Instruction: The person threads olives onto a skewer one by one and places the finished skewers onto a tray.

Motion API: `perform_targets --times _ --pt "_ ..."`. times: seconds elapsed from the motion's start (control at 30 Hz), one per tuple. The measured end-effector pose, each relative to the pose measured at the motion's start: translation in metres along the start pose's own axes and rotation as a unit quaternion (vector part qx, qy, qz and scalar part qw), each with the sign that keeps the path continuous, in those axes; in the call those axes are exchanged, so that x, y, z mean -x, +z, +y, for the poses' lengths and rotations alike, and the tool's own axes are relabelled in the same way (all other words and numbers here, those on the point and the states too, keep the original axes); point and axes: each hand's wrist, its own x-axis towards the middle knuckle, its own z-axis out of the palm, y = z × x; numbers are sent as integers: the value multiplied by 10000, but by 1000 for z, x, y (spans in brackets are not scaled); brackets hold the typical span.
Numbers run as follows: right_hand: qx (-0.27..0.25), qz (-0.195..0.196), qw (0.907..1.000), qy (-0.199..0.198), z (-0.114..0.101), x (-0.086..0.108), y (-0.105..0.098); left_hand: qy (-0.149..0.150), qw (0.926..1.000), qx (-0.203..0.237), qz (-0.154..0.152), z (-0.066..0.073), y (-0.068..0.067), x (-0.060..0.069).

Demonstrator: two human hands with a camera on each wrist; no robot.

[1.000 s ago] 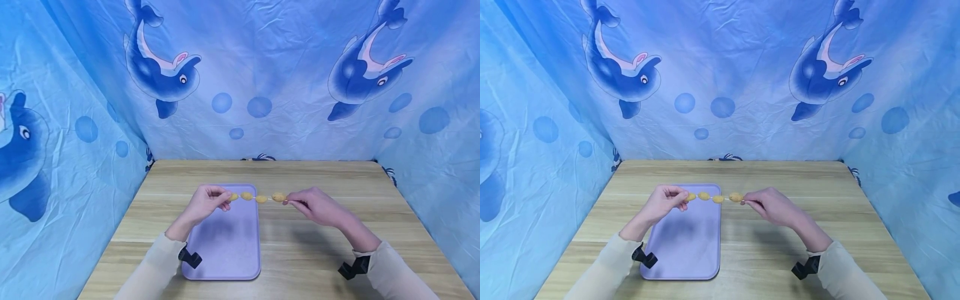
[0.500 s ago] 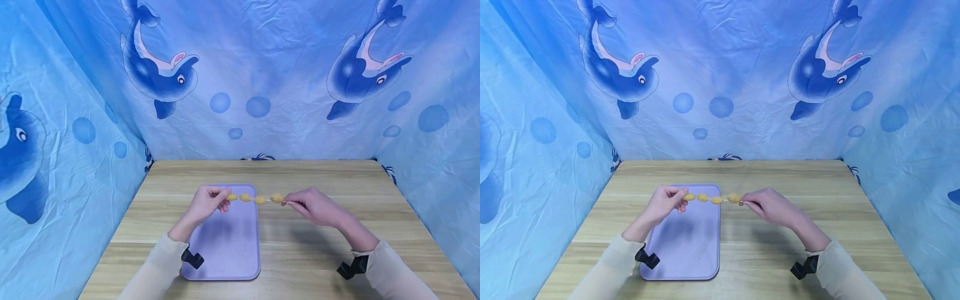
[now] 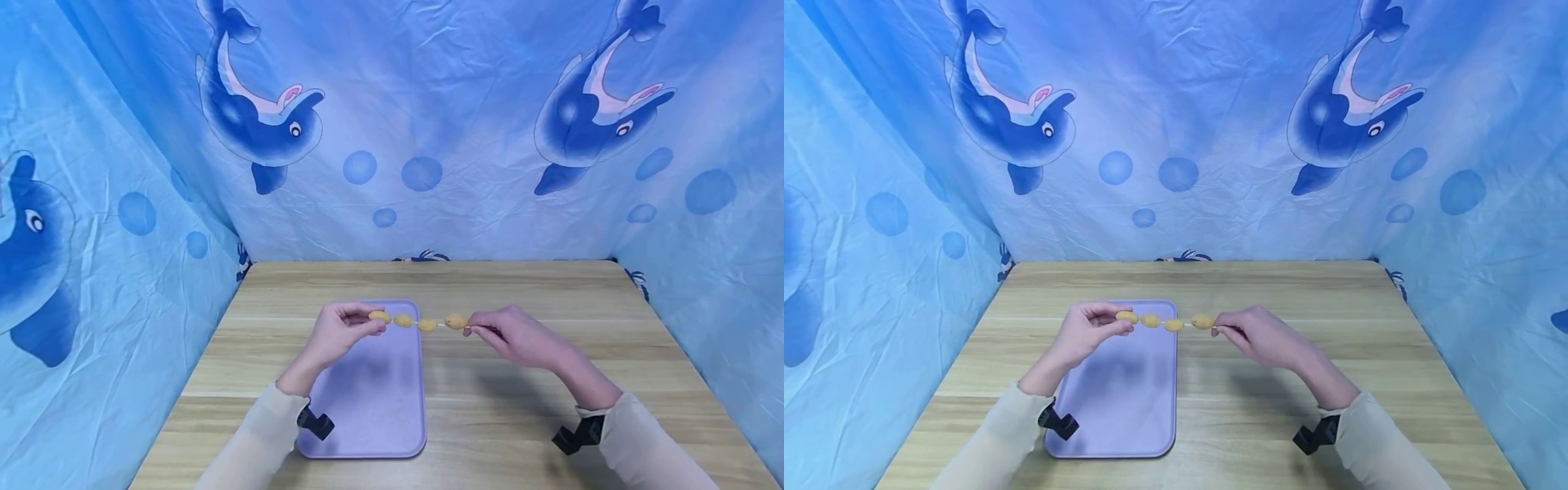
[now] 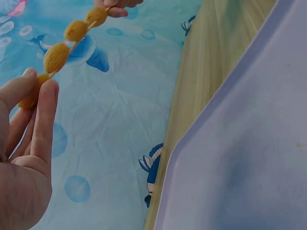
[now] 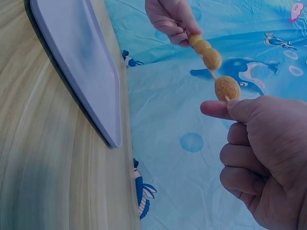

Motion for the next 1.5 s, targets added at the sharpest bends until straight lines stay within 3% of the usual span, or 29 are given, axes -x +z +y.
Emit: perform_targets --times 0.43,0.83,1.07,1.17,1.33,1.5 --pt "180 52 9998 -69 -1 -1 -4 -137 9999 -32 -41 4 -1 -1" --pt "252 50 9996 -114 -3 -3 -3 -77 9998 42 -151 6 -1 -3" --pt "169 23 9998 58 -3 -3 -2 38 9999 -34 -156 7 -3 -3" --pt "115 48 9998 165 -4 -2 -2 208 9994 -275 -69 9 -3 -4" --pt "128 180 9994 272 -4 2 -2 418 9964 -648 339 13 -4 -4" --pt "309 388 9982 342 -2 4 5 492 9941 -882 397 14 -4 -4"
